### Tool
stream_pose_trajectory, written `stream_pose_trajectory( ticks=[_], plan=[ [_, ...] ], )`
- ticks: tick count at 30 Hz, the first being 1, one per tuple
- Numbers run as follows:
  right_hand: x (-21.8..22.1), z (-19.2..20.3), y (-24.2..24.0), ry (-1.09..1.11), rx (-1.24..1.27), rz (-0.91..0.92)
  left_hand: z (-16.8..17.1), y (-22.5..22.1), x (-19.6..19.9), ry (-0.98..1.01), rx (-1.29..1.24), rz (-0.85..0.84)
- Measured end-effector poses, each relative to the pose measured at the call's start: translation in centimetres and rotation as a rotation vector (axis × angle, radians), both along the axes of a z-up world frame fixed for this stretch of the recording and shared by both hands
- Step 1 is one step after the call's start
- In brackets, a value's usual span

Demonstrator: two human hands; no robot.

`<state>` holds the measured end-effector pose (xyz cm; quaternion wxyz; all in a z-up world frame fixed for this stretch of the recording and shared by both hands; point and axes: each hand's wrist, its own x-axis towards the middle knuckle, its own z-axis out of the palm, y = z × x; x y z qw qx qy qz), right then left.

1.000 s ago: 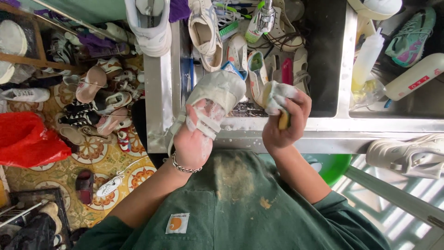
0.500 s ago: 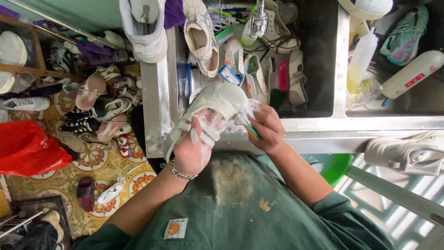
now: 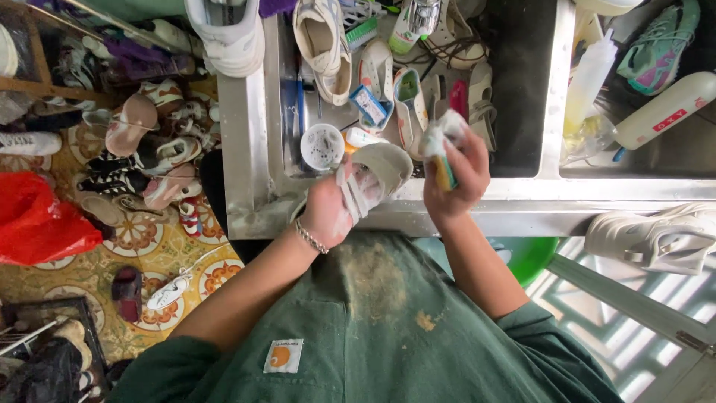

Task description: Scrubbing and cleaning various types of shoes in a sink using a brush and cleaning solution.

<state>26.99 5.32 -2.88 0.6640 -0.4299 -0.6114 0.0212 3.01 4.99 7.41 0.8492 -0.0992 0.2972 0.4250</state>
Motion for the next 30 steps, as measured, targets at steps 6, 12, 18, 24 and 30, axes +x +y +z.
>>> stream_pose_trajectory(
  ticks=[6, 12, 18, 24, 30],
  plan=[
    [2.4, -4.1, -0.3, 0.094, -0.602, 0.257, -19.2, -0.7, -1.6, 0.228, -0.086, -0.189],
    [4.7, -4.6, -0.9, 0.185, -0.831, 0.702, -21.2, 0.2, 1.4, 0.958, 0.106, -0.589],
    [5.0, -3.3, 0.1, 0.053, -0.678, 0.668, -7.5, 1.7, 1.6, 1.196, 0.159, -0.863],
    [4.5, -2.5, 0.0, -0.128, -0.557, 0.617, -12.6, 0.7, 2.5, 1.243, 0.173, -0.865],
    [0.4, -1.1, -2.5, -0.133, -0.534, 0.688, -11.3, 1.0, 2.5, 1.224, 0.158, -0.882]
  ],
)
